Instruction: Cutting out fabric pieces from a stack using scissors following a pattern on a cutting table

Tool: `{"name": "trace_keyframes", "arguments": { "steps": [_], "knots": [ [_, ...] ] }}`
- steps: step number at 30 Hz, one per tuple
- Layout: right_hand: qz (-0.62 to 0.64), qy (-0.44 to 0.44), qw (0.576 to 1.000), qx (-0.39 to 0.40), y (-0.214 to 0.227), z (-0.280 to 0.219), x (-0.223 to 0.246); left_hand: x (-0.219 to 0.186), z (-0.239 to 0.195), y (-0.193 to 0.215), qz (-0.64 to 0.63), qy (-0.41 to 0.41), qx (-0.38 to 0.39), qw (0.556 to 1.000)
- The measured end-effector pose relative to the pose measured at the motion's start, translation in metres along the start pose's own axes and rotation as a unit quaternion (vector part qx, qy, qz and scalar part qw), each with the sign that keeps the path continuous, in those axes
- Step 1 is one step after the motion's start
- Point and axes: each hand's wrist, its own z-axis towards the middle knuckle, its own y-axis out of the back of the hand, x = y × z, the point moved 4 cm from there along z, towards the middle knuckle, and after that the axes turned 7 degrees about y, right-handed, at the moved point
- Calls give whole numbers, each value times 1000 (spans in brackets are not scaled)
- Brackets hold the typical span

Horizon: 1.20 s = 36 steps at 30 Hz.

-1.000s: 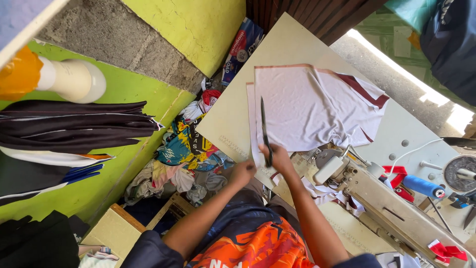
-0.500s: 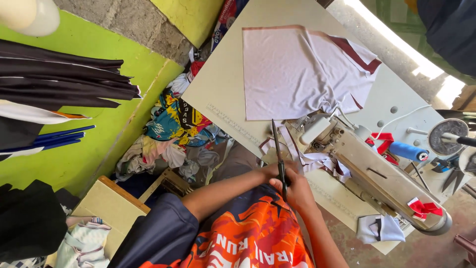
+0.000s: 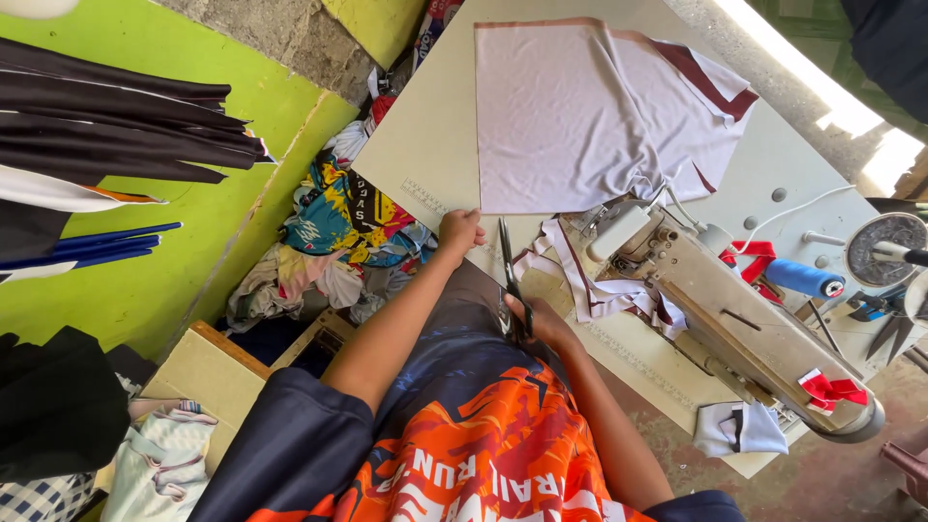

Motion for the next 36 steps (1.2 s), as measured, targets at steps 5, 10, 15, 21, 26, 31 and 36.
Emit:
{"name": "trace_keyframes", "arguments": {
  "steps": [5, 10, 15, 21, 26, 31, 36],
  "knots": [
    [-48, 6, 998, -38, 2, 41, -16, -10, -2, -8, -73, 4, 11, 997],
    [-62, -15, 996, -65, -2, 50, -7, -14, -13, 0, -117, 5, 24, 993],
    [-72, -30, 995, -66, -9, 36, 38, -14, -16, 1, -121, -8, 40, 992],
    [-53, -26, 995, -80, -13, 37, 42, -18, -21, 3, -121, -15, 48, 991],
    [-59, -33, 994, -85, -15, 39, 44, -13, -17, 0, -121, -21, 48, 991],
    [-70, -33, 993, -93, -17, 39, 49, -14, -14, 0, -116, -23, 43, 992],
    [-83, -25, 989, -122, -19, 56, 22, -16, -16, 1, -109, -33, 40, 993]
  ]
}}
